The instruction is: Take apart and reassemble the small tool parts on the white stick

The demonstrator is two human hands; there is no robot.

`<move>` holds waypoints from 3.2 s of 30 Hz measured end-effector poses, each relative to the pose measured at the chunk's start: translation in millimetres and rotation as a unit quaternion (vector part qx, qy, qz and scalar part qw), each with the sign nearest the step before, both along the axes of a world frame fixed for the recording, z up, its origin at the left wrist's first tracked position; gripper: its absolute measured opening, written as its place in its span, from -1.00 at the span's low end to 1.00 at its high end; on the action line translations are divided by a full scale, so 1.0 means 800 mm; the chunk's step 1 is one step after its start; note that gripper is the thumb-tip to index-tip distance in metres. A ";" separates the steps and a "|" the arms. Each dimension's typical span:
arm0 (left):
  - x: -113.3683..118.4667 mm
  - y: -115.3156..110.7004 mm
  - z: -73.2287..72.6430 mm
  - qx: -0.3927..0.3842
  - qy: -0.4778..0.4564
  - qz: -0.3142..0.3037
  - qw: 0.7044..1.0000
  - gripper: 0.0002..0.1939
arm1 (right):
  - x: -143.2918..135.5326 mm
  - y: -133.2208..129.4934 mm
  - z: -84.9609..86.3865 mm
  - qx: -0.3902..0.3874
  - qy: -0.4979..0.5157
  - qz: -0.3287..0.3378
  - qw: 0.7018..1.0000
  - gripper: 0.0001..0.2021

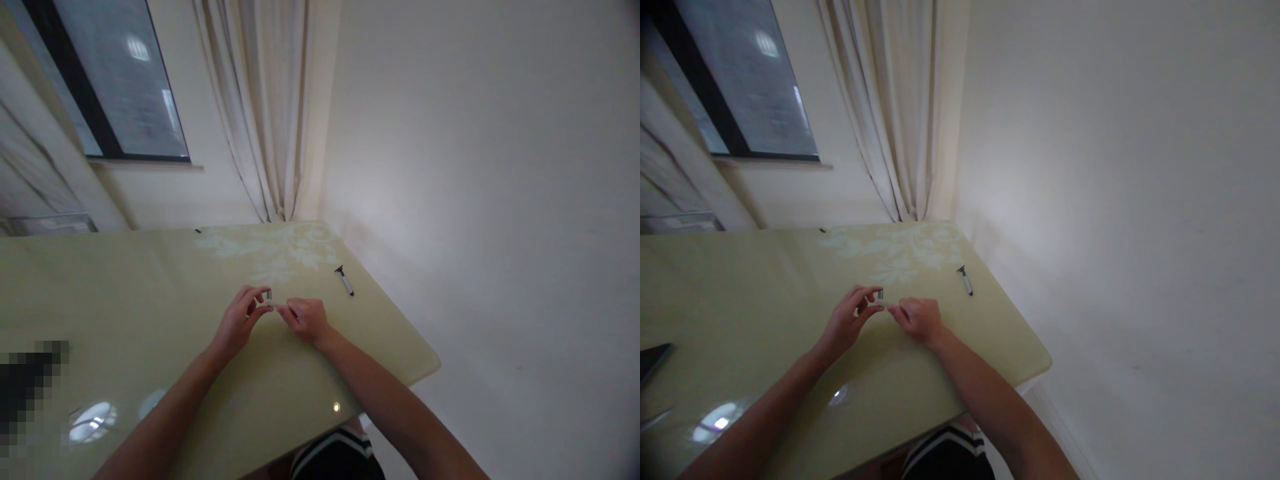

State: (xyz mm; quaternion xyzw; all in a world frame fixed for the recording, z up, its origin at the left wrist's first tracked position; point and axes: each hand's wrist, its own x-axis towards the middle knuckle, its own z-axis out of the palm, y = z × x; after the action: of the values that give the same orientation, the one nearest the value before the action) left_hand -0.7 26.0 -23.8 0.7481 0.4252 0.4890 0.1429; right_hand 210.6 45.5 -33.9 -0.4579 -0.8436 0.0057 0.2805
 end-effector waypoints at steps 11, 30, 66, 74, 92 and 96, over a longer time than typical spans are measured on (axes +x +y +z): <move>-0.001 0.002 -0.003 -0.002 0.000 -0.002 1.000 -0.70 | 0.000 0.000 0.001 0.000 0.003 -0.046 0.999 -0.40; 0.001 0.003 -0.001 0.011 -0.018 0.001 1.000 -0.72 | 0.000 0.001 -0.001 0.037 0.007 -0.069 0.997 -0.31; -0.001 0.004 -0.003 -0.015 -0.014 -0.002 1.000 -0.71 | -0.004 0.001 -0.002 0.031 -0.027 -0.069 0.997 -0.40; -0.002 0.003 -0.002 -0.007 -0.015 0.006 1.000 -0.71 | -0.001 0.003 -0.003 0.034 -0.020 -0.044 0.998 -0.40; -0.002 0.003 0.001 0.002 -0.025 0.006 1.000 -0.72 | 0.000 0.002 -0.003 0.036 -0.024 -0.057 0.997 -0.40; -0.002 0.003 0.000 -0.001 -0.027 0.012 1.000 -0.71 | 0.000 0.003 -0.002 0.040 -0.037 -0.030 0.998 -0.41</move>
State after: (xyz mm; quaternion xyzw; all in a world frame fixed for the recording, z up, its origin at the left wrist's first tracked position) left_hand -2.3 28.3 -23.9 0.7293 0.4306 0.5103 0.1492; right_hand 210.4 47.5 -35.9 -0.4710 -0.8389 -0.0537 0.2674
